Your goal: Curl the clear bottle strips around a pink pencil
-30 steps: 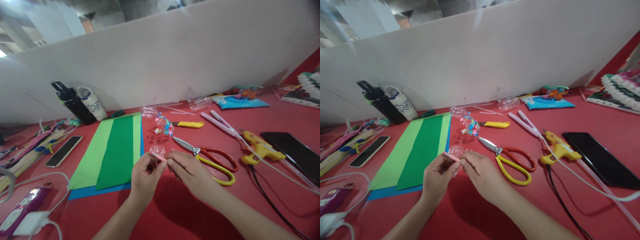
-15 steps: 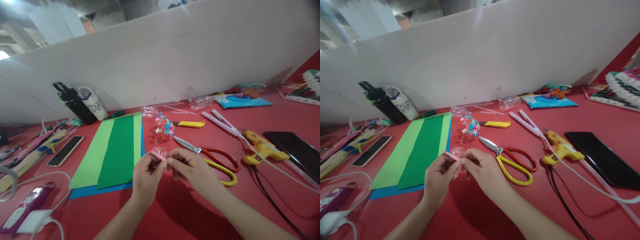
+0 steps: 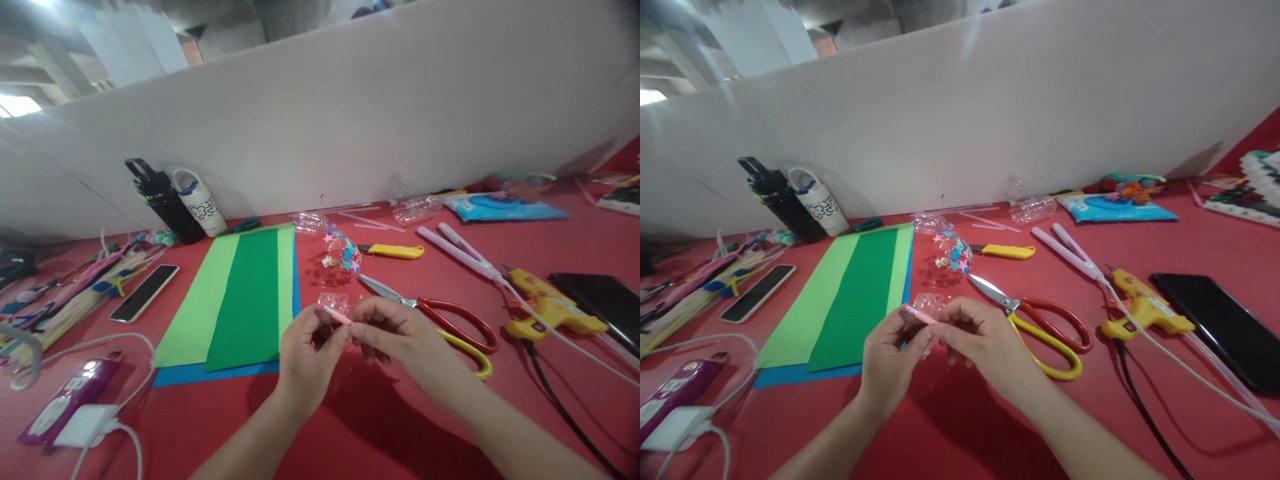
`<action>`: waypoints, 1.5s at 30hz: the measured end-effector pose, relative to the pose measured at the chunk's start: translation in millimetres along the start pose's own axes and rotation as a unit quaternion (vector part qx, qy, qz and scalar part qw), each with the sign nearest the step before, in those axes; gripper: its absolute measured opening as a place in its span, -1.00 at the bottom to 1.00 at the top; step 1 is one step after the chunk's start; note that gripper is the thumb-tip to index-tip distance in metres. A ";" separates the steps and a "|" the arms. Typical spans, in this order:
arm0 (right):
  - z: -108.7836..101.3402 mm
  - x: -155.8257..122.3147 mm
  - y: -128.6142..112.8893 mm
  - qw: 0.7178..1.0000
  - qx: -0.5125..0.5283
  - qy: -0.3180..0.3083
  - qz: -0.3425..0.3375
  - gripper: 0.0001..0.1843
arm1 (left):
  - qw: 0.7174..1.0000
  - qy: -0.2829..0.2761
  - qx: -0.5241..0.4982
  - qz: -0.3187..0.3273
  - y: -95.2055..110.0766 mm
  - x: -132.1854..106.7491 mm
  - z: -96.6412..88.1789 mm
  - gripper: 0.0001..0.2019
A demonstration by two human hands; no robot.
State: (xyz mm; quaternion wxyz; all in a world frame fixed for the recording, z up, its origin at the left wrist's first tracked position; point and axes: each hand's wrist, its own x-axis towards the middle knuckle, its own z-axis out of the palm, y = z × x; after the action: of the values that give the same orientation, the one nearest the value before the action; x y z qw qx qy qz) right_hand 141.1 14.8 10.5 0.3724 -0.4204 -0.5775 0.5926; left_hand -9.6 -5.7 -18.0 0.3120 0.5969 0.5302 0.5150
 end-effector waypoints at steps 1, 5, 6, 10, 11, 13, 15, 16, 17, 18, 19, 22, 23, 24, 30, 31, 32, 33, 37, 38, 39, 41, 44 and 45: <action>-1.3 0.9 0.2 1.000 0.018 -0.008 0.009 -0.81 | 1.000 -0.001 0.012 0.013 1.3 0.3 -0.7 -0.92; -3.8 3.3 0.8 0.995 0.091 -0.034 0.036 -0.75 | 0.997 -0.017 0.055 0.056 7.1 3.0 -3.9 -0.92; -3.8 3.7 1.1 0.993 0.107 -0.036 0.043 -0.74 | 0.996 -0.022 0.060 0.063 8.4 3.8 -4.7 -0.92; -3.0 4.9 3.3 0.986 0.149 -0.038 0.070 -0.71 | 0.995 -0.037 0.064 0.071 10.2 6.0 -7.0 -0.94; -2.9 5.0 4.0 0.985 0.154 -0.037 0.070 -0.72 | 0.995 -0.042 0.064 0.068 9.7 6.3 -7.4 -0.94; -2.8 5.2 5.3 0.985 0.155 -0.033 0.067 -0.73 | 0.995 -0.055 0.059 0.055 8.3 6.9 -8.0 -0.95; -2.7 5.1 6.2 0.985 0.155 -0.033 0.063 -0.74 | 0.996 -0.062 0.051 0.042 6.7 7.7 -8.2 -0.95; -2.4 5.1 6.4 0.985 0.156 -0.035 0.062 -0.74 | 0.996 -0.063 0.049 0.037 6.0 8.1 -8.1 -0.95; -2.1 5.1 6.5 0.985 0.156 -0.035 0.060 -0.74 | 0.996 -0.063 0.049 0.034 5.5 8.6 -7.9 -0.95; -1.6 5.0 6.4 0.986 0.156 -0.034 0.056 -0.74 | 0.996 -0.061 0.052 0.032 5.2 9.0 -7.7 -0.95; -1.1 4.9 6.3 0.986 0.155 -0.033 0.050 -0.74 | 0.996 -0.057 0.057 0.031 5.0 9.3 -7.6 -0.95; 0.6 4.3 5.4 0.991 0.129 -0.036 0.030 -0.75 | 0.996 -0.043 0.071 0.032 5.6 9.3 -7.7 -0.96; 0.9 3.9 5.3 0.993 0.114 -0.036 0.024 -0.75 | 0.996 -0.040 0.076 0.033 6.2 9.0 -8.1 -0.97; 1.1 3.5 5.3 0.994 0.100 -0.035 0.018 -0.76 | 0.995 -0.039 0.080 0.036 6.8 8.8 -8.6 -0.97; -0.1 3.3 6.8 0.993 0.107 -0.042 0.026 -0.75 | 0.993 -0.057 0.090 0.057 9.7 10.0 -12.1 -0.95; -0.1 3.5 6.8 0.992 0.112 -0.044 0.032 -0.75 | 0.993 -0.060 0.089 0.056 9.8 10.7 -12.4 -0.95; 0.0 3.6 6.6 0.992 0.111 -0.044 0.036 -0.74 | 0.993 -0.062 0.088 0.056 9.8 11.5 -12.5 -0.95; 0.4 3.4 6.4 0.993 0.101 -0.044 0.038 -0.74 | 0.993 -0.064 0.086 0.055 9.8 12.3 -12.5 -0.95; 5.4 0.6 6.6 1.000 -0.011 -0.011 0.011 -0.75 | 0.995 -0.051 0.076 0.037 8.3 14.0 -10.9 -0.95; 7.1 -0.4 7.1 0.999 -0.046 0.003 -0.007 -0.74 | 0.996 -0.045 0.074 0.029 7.3 14.0 -10.2 -0.94; 8.7 -1.4 7.7 0.996 -0.080 0.016 -0.026 -0.74 | 0.996 -0.042 0.071 0.021 5.9 13.7 -9.5 -0.93; 11.2 -3.0 8.8 0.986 -0.148 0.040 -0.067 -0.72 | 0.997 -0.038 0.064 0.009 2.6 12.5 -8.4 -0.92; 12.4 -3.9 8.7 0.966 -0.224 0.055 -0.120 -0.72 | 0.998 -0.039 0.046 -0.004 -2.7 9.9 -7.8 -0.91; 12.1 -3.9 8.2 0.962 -0.233 0.054 -0.131 -0.74 | 0.998 -0.040 0.039 -0.008 -4.1 9.2 -7.8 -0.91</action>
State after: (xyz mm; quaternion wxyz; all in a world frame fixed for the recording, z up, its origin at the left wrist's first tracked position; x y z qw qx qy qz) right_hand 131.7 6.2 2.4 0.3690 -0.4480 -0.7284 0.3641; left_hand -19.1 2.8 -17.0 0.3131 0.6245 0.5418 0.4674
